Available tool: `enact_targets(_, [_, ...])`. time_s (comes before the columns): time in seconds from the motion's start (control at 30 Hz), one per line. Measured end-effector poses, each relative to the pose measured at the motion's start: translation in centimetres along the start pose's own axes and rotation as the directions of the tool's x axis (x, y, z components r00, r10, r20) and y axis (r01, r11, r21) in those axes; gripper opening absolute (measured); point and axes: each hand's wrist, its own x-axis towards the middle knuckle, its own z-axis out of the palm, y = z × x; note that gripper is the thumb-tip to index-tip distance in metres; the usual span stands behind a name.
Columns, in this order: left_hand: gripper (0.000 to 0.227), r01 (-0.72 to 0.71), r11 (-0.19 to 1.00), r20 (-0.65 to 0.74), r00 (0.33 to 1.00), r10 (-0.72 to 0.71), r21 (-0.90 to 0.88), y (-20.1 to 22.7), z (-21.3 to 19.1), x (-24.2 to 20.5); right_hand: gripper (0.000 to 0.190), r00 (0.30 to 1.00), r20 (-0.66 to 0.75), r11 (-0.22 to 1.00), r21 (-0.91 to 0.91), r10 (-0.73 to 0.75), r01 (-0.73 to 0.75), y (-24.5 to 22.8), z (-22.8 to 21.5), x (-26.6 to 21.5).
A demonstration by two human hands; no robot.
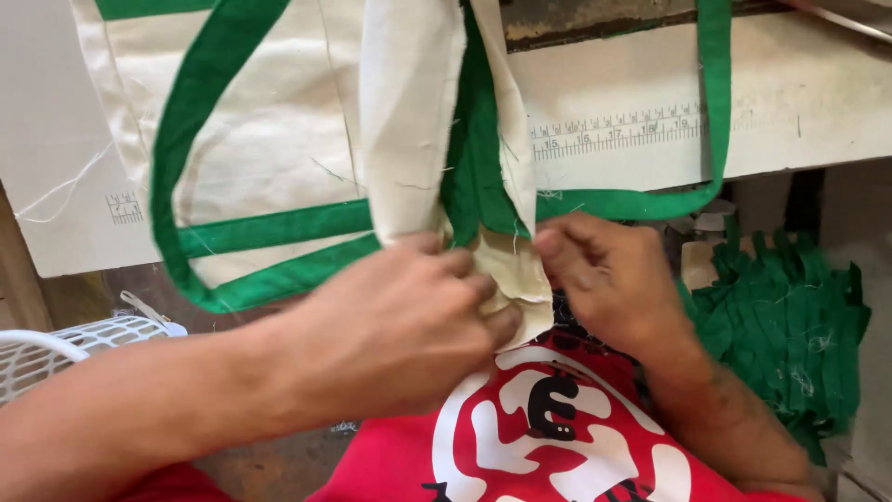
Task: Sewing green fabric straps onto a white canvas tote bag using an industrial sewing machine and trimming excess thread with scissors.
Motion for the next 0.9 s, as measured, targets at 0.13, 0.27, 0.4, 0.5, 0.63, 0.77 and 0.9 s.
enact_targets(0.13, [0.015, 0.014, 1.000, 0.070, 0.997, -0.014, -0.008, -0.5, 0.4, 1.9, 0.027, 0.990, 0.041, 0.968, 0.207, 0.136, -0.141, -0.8, 1.6, 0.6])
enact_targets(0.27, [0.065, 0.058, 0.982, -0.261, 0.960, -0.105, -0.180, -4.0, -0.7, 1.3, 0.032, 0.997, 0.009, 0.988, 0.133, 0.083, -0.083, -0.6, 1.1, 0.0])
enact_targets(0.4, [0.067, 0.240, 0.966, -0.362, 0.912, -0.192, 0.093, -3.1, 2.4, 1.1, 0.044, 0.990, -0.002, 0.985, 0.100, 0.144, -0.143, -0.4, 2.1, 0.5])
enact_targets(0.5, [0.083, 0.279, 0.954, -0.317, 0.919, -0.232, 0.108, -2.7, 3.4, 0.7, 0.068, 0.998, -0.039, 0.997, 0.051, 0.057, -0.055, 0.1, 2.6, 0.3])
enact_targets(0.63, [0.104, 0.302, 0.950, -0.339, 0.904, -0.260, 0.075, -3.0, 4.1, 0.0, 0.048, 0.999, -0.044, 1.000, -0.027, 0.015, -0.016, 0.3, 1.2, -1.2])
enact_targets(0.77, [0.097, 0.314, 0.916, -0.263, 0.932, -0.248, 0.248, -2.6, 5.0, 0.1, 0.044, 0.984, -0.121, 0.988, -0.102, -0.128, 0.115, 0.5, 2.0, -1.4])
enact_targets(0.9, [0.094, 0.319, 0.888, -0.252, 0.937, -0.243, 0.330, -2.0, 5.2, 0.1, 0.036, 0.970, -0.147, 0.977, -0.117, -0.193, 0.176, 1.0, 2.8, -1.2])
